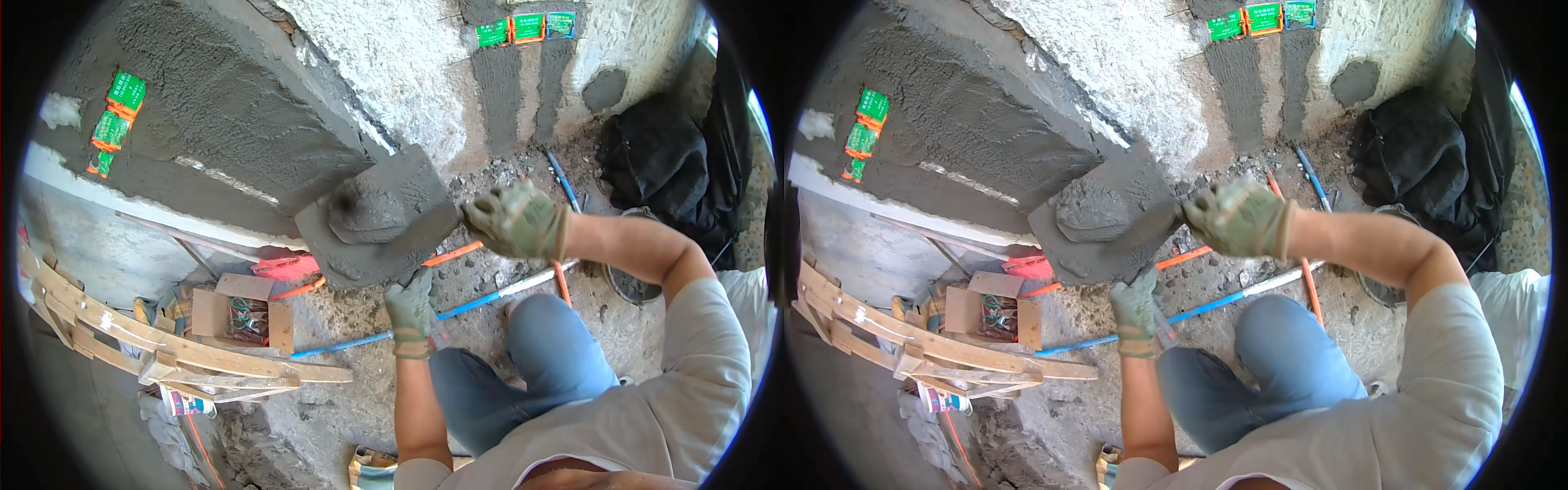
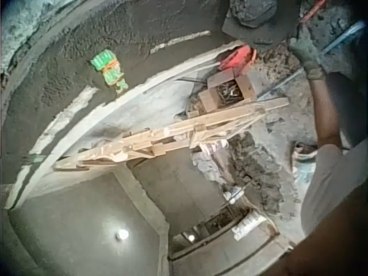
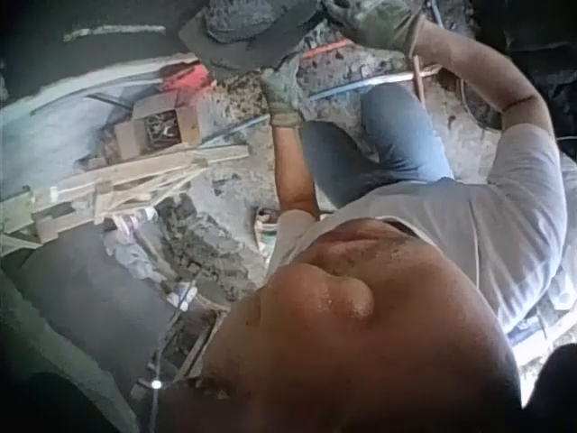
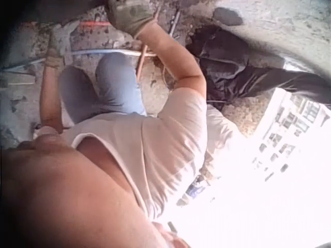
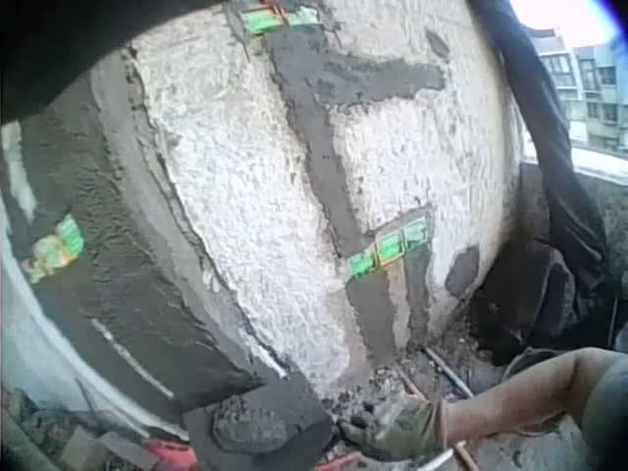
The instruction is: Applying cement mortar to a wall using a trowel and a hawk.
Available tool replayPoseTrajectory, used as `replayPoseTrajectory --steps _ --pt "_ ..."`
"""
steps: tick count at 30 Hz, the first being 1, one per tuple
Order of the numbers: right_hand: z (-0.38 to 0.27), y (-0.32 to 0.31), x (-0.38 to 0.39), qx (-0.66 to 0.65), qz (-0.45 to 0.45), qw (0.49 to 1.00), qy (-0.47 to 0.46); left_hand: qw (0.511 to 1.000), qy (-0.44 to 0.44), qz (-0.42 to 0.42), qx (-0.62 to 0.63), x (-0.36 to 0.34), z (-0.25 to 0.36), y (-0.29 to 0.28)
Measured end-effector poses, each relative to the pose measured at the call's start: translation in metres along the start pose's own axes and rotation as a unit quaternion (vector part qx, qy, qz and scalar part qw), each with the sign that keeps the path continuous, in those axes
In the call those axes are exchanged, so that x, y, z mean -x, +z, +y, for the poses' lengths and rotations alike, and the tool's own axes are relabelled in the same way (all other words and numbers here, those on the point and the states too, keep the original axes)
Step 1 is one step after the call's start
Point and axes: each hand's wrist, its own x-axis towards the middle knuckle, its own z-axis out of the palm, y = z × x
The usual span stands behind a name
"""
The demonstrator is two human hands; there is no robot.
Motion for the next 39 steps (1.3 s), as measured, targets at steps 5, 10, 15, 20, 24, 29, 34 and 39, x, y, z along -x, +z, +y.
replayPoseTrajectory --steps 5,10,15,20,24,29,34,39 --pt "-0.008 -0.014 -0.056 -0.085 0.091 0.992 -0.036 0.984 0.166 0.031 -0.052 0.000 -0.045 -0.028" --pt "-0.019 -0.026 -0.089 -0.596 -0.097 0.782 0.157 0.999 -0.004 0.042 0.016 -0.006 0.030 -0.004" --pt "-0.001 -0.045 -0.071 -0.786 -0.132 0.571 0.197 0.988 0.029 0.154 -0.015 0.014 0.042 0.005" --pt "-0.028 -0.025 -0.052 -0.936 -0.234 0.176 0.195 0.988 -0.011 0.153 -0.027 0.024 0.041 0.014" --pt "-0.030 0.004 -0.047 -0.927 -0.327 -0.009 0.185 0.993 0.058 0.105 0.023 0.029 0.059 0.028" --pt "-0.013 0.015 0.008 -0.958 -0.246 -0.039 0.146 0.983 0.027 0.182 -0.015 0.037 0.088 0.045" --pt "-0.045 0.054 -0.005 -0.908 -0.280 -0.311 0.002 0.992 0.026 0.114 -0.053 0.029 0.040 0.030" --pt "-0.039 0.049 -0.018 -0.851 -0.307 -0.416 -0.091 0.988 0.086 0.106 -0.071 0.027 0.027 0.025"
